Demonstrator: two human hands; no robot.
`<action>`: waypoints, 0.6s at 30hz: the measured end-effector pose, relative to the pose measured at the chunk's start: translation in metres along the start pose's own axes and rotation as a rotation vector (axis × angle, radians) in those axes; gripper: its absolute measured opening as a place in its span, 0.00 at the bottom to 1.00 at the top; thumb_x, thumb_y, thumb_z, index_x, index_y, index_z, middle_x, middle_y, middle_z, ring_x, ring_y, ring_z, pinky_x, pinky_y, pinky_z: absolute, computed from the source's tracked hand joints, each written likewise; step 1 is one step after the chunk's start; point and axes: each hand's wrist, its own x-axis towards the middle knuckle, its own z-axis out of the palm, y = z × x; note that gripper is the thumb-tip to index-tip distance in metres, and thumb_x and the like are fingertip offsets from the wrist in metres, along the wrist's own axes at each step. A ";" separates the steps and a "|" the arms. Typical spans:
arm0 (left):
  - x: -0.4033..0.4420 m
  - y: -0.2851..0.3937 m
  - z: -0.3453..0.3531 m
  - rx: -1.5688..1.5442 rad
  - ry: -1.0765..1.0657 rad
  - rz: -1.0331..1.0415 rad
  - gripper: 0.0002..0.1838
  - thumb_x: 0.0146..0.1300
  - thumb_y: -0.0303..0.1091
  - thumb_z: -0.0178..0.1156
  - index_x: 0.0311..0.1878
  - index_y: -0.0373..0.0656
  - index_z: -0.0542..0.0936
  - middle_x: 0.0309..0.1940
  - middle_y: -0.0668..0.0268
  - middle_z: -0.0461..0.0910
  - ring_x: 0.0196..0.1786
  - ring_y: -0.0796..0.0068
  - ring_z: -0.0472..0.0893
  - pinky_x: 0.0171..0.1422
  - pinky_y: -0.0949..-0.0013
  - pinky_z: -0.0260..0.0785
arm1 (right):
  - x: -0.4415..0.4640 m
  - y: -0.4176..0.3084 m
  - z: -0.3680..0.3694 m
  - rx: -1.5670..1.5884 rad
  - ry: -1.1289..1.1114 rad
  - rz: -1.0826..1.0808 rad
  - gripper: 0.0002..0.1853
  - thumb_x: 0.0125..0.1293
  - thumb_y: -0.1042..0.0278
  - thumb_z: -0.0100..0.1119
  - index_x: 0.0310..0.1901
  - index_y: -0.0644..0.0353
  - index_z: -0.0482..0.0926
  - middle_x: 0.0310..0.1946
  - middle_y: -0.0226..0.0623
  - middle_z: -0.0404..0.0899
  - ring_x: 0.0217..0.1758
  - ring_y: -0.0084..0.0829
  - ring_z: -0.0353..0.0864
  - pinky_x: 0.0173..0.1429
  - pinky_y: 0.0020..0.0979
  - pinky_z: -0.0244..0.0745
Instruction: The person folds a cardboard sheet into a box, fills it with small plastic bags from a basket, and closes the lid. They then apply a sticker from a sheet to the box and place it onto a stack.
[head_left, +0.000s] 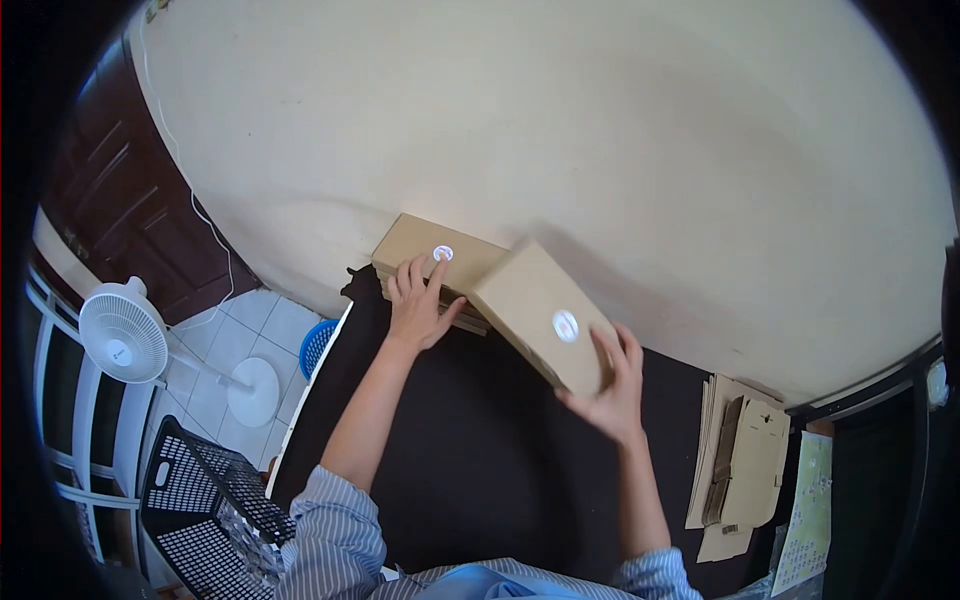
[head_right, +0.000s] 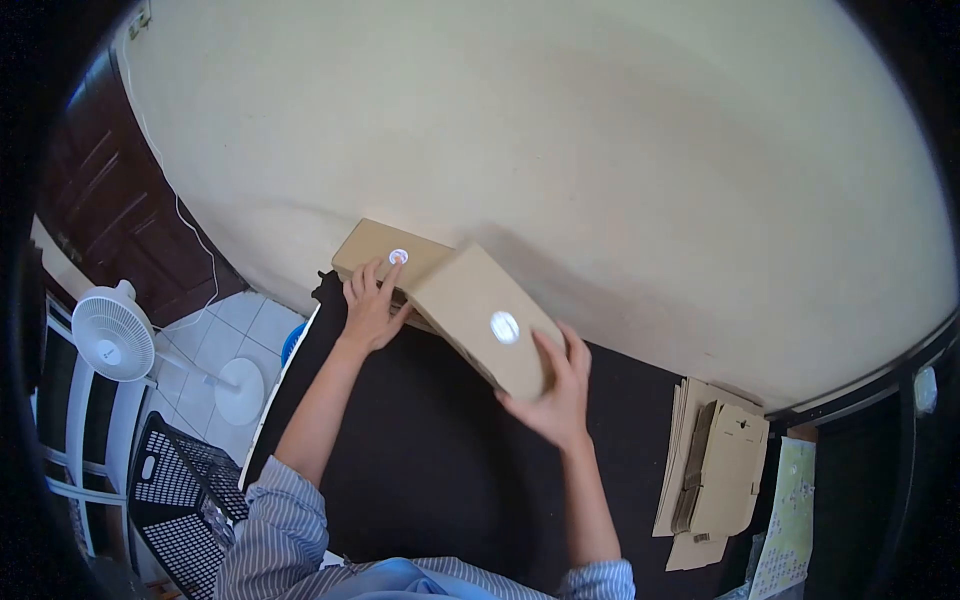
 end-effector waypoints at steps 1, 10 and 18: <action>-0.002 0.006 -0.002 -0.015 -0.043 -0.077 0.34 0.58 0.52 0.56 0.63 0.42 0.65 0.64 0.48 0.55 0.68 0.47 0.51 0.67 0.48 0.43 | 0.026 -0.007 0.009 0.054 -0.056 0.004 0.44 0.29 0.60 0.75 0.57 0.56 0.71 0.61 0.50 0.60 0.65 0.49 0.60 0.66 0.44 0.60; -0.002 0.015 -0.003 -0.026 -0.050 -0.195 0.33 0.54 0.50 0.60 0.60 0.41 0.69 0.59 0.46 0.63 0.66 0.43 0.53 0.67 0.46 0.44 | 0.138 -0.024 0.118 0.089 -0.378 -0.030 0.43 0.30 0.54 0.75 0.55 0.55 0.75 0.61 0.51 0.61 0.66 0.49 0.59 0.68 0.43 0.59; -0.022 -0.001 0.013 -0.317 0.262 -0.127 0.37 0.54 0.38 0.63 0.64 0.35 0.60 0.65 0.46 0.54 0.68 0.44 0.51 0.72 0.47 0.41 | 0.149 -0.019 0.112 0.076 -0.305 -0.097 0.40 0.27 0.55 0.74 0.52 0.54 0.78 0.60 0.48 0.63 0.66 0.47 0.59 0.68 0.42 0.59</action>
